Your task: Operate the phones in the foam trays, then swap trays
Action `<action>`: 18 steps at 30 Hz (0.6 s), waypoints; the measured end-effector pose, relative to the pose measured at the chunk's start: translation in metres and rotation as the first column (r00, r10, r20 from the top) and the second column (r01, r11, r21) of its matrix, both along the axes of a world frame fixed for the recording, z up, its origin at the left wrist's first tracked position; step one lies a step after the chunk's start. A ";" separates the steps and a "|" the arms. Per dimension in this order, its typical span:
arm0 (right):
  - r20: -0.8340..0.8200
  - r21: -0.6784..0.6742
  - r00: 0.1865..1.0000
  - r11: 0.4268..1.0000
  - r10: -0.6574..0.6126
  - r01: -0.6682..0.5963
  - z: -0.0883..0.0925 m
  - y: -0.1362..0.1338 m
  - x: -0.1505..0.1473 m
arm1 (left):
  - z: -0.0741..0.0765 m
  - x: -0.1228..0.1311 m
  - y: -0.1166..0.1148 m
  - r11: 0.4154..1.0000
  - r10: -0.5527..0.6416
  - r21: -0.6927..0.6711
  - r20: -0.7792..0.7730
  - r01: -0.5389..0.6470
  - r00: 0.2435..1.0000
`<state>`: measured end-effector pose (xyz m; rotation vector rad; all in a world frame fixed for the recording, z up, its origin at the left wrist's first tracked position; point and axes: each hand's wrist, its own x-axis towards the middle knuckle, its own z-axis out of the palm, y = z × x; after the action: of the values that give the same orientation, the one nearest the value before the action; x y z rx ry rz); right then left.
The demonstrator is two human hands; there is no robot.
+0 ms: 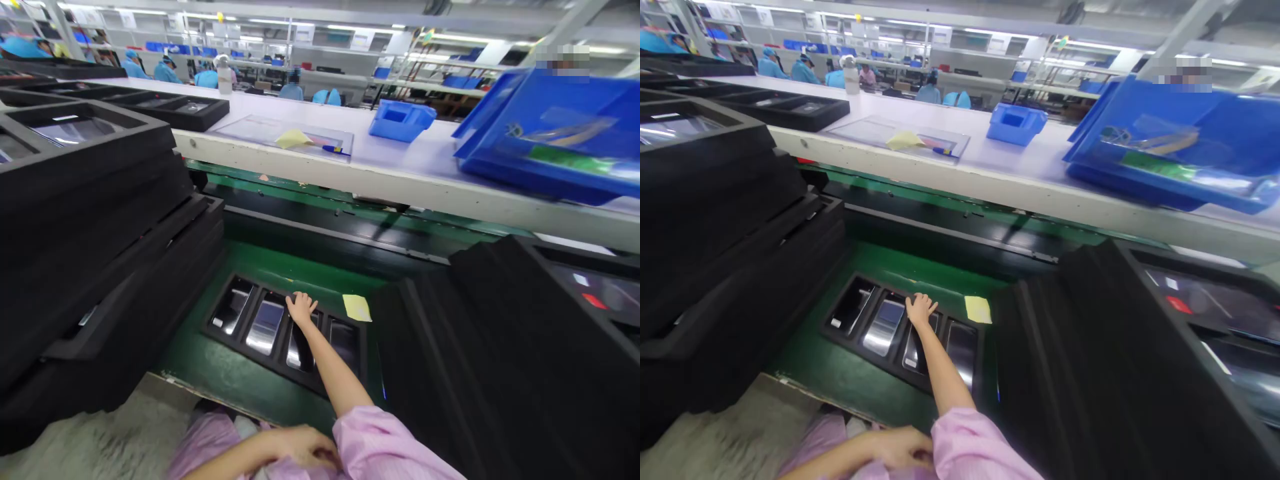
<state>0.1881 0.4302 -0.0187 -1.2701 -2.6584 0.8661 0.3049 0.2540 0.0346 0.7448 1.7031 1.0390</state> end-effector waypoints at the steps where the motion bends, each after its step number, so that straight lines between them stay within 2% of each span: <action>1: -0.012 0.010 0.998 0.998 0.066 -0.066 -0.003 -0.005 0.005 | 0.007 -0.009 -0.004 0.999 -0.033 0.011 -0.038 0.034 0.999; 2: -0.025 0.019 0.991 0.992 0.128 -0.128 -0.006 -0.012 0.010 | 0.012 -0.023 -0.011 1.000 -0.016 0.006 -0.100 0.017 0.995; 3: -0.039 0.028 0.982 0.983 0.182 -0.181 -0.010 -0.019 0.016 | 0.014 -0.041 -0.020 0.999 0.046 -0.019 -0.178 -0.050 0.983; 5: -0.070 0.041 0.963 0.965 0.261 -0.259 -0.016 -0.031 0.024 | 0.010 -0.078 -0.041 0.948 0.242 -0.107 -0.372 -0.301 0.896; 7: -0.109 0.045 0.944 0.951 0.310 -0.307 -0.019 -0.038 0.027 | -0.004 -0.103 -0.061 0.806 0.371 -0.206 -0.556 -0.555 0.744; 9: -0.159 0.041 0.928 0.942 0.337 -0.334 -0.019 -0.036 0.027 | -0.020 -0.112 -0.072 0.674 0.382 -0.259 -0.679 -0.691 0.627; 11: -0.216 0.036 0.922 0.947 0.321 -0.320 -0.015 -0.027 0.033 | -0.035 -0.110 -0.076 0.602 0.341 -0.288 -0.750 -0.745 0.566; 13: -0.262 0.038 0.934 0.969 0.245 -0.243 -0.012 -0.015 0.051 | -0.044 -0.108 -0.075 0.567 0.293 -0.309 -0.790 -0.763 0.538; 16: -0.257 0.058 0.966 0.998 0.029 -0.015 -0.013 -0.001 0.101 | -0.049 -0.114 -0.076 0.539 0.225 -0.358 -0.811 -0.763 0.540; 18: -0.199 0.086 0.970 0.984 -0.136 0.156 -0.016 -0.001 0.140 | -0.049 -0.122 -0.077 0.545 0.183 -0.403 -0.799 -0.735 0.574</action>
<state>0.3286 0.4292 -0.0349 -1.2696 -2.3934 0.7798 0.1827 0.1768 -0.0147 0.0411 2.8664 0.2996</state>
